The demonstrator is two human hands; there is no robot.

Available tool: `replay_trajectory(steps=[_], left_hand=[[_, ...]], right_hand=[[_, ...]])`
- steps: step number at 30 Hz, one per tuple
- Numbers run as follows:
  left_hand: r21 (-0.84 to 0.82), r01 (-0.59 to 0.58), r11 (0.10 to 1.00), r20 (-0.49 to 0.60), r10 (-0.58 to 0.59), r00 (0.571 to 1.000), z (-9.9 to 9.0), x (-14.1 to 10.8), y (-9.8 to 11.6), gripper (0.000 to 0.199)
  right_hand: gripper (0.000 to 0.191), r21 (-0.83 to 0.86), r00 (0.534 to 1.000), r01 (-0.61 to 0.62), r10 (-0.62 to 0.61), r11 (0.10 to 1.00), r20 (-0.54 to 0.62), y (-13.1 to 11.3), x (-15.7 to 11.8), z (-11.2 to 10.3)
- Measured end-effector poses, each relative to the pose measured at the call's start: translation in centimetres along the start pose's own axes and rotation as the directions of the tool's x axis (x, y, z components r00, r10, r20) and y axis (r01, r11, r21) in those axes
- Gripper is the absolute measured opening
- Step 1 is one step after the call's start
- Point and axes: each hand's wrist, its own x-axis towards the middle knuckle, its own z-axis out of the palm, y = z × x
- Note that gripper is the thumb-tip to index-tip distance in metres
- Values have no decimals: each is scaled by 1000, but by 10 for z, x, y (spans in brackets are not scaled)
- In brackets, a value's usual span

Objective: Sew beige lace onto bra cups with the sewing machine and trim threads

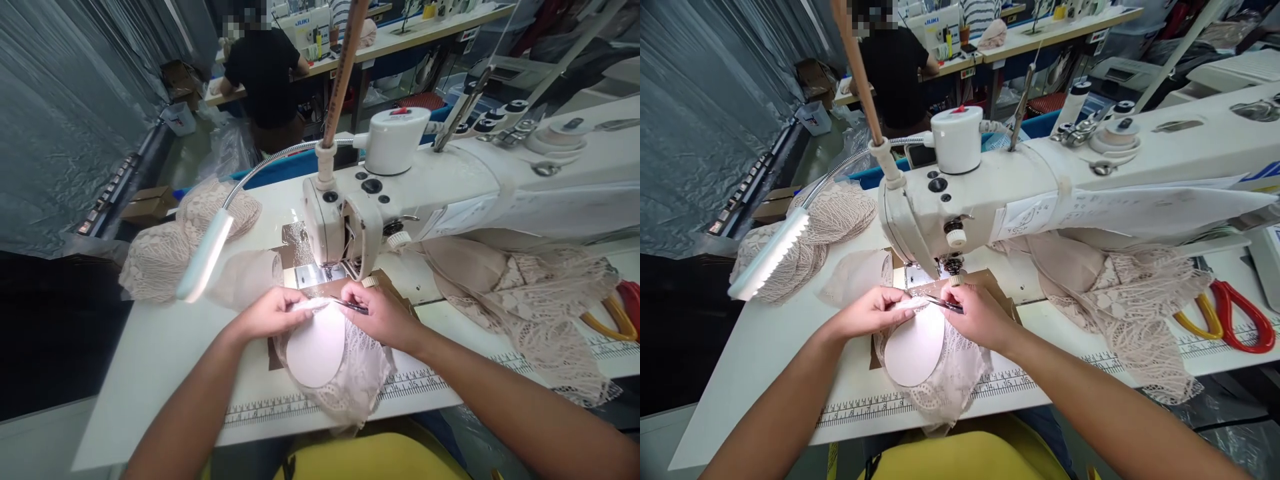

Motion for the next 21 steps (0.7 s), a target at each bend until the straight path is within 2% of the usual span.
replay_trajectory(steps=[3,5,8,10,15,18,21], left_hand=[[242,-13,970,-80,33,996,-23,4,6,30],[436,-39,899,-95,89,991,-33,15,10,25],[660,-33,751,-131,158,979,-37,35,16,16],[717,-26,696,-164,204,965,-36,41,18,11],[800,-66,597,-214,387,897,-13,22,27,23],[790,-138,598,-146,402,904,11,11,27,27],[838,-168,519,-74,414,907,28,11,20,37]], right_hand=[[7,-112,998,54,-57,992,-25,5,0,-1],[16,-233,994,95,-104,968,-26,10,1,1],[26,-434,991,116,-133,894,-8,17,2,4],[29,-512,991,116,-137,851,-3,20,2,6],[42,-517,995,75,-101,853,-22,20,2,5],[42,-537,996,49,-83,842,-40,16,3,4],[39,-572,996,34,-78,820,-53,13,5,4]])
